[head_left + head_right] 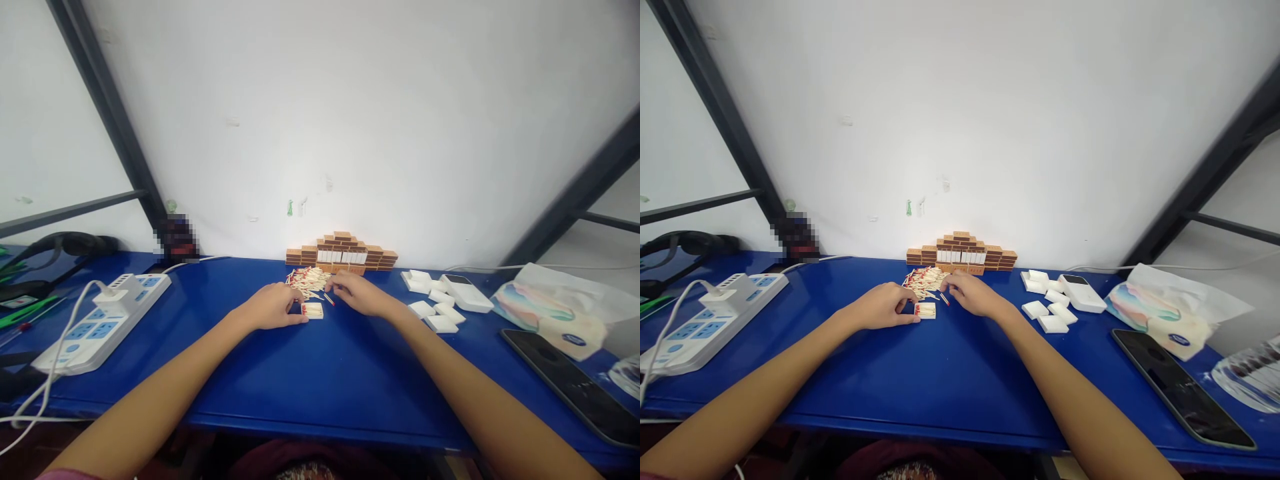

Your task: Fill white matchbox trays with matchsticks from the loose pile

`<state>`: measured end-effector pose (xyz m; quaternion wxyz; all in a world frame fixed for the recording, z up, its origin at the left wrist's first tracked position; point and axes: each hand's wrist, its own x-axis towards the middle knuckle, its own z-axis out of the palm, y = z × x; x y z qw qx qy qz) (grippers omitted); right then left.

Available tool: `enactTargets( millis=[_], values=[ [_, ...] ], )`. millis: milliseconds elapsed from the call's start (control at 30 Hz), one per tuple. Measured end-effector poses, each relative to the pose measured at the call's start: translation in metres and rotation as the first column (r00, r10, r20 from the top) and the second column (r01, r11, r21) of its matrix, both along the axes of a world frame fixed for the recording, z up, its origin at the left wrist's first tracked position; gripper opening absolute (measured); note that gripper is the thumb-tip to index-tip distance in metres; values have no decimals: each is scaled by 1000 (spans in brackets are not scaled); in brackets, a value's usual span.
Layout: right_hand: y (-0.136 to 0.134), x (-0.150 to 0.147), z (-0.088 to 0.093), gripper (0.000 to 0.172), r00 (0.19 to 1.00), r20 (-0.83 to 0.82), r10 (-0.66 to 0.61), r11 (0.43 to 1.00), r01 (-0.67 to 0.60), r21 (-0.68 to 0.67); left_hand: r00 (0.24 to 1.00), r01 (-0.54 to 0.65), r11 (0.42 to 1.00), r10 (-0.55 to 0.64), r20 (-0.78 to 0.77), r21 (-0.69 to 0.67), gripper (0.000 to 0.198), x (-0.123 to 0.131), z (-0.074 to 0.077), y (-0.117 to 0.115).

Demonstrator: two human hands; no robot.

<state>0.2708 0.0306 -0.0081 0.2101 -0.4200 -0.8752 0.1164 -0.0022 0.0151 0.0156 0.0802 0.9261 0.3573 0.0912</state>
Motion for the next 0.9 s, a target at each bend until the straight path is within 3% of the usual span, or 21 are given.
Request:
enactTargets(
  millis=[133,400,633,900],
  values=[
    [0,1,-2,24,997,33,75,996,-74,-52,1000,-14,1000,14,-9,12,31,0,-1,1],
    [-6,3,5,7,994,103,-43,997,49,-53,1000,-15,1000,15,-26,25,31,-1,0,1],
    [-1,8,1,3,992,106,-75,994,83,-75,999,-24,999,25,-32,30,31,-1,0,1],
    [5,10,-5,17,973,156,-168,974,188,-123,999,-27,999,28,-34,27,32,-1,-1,1]
  ],
)
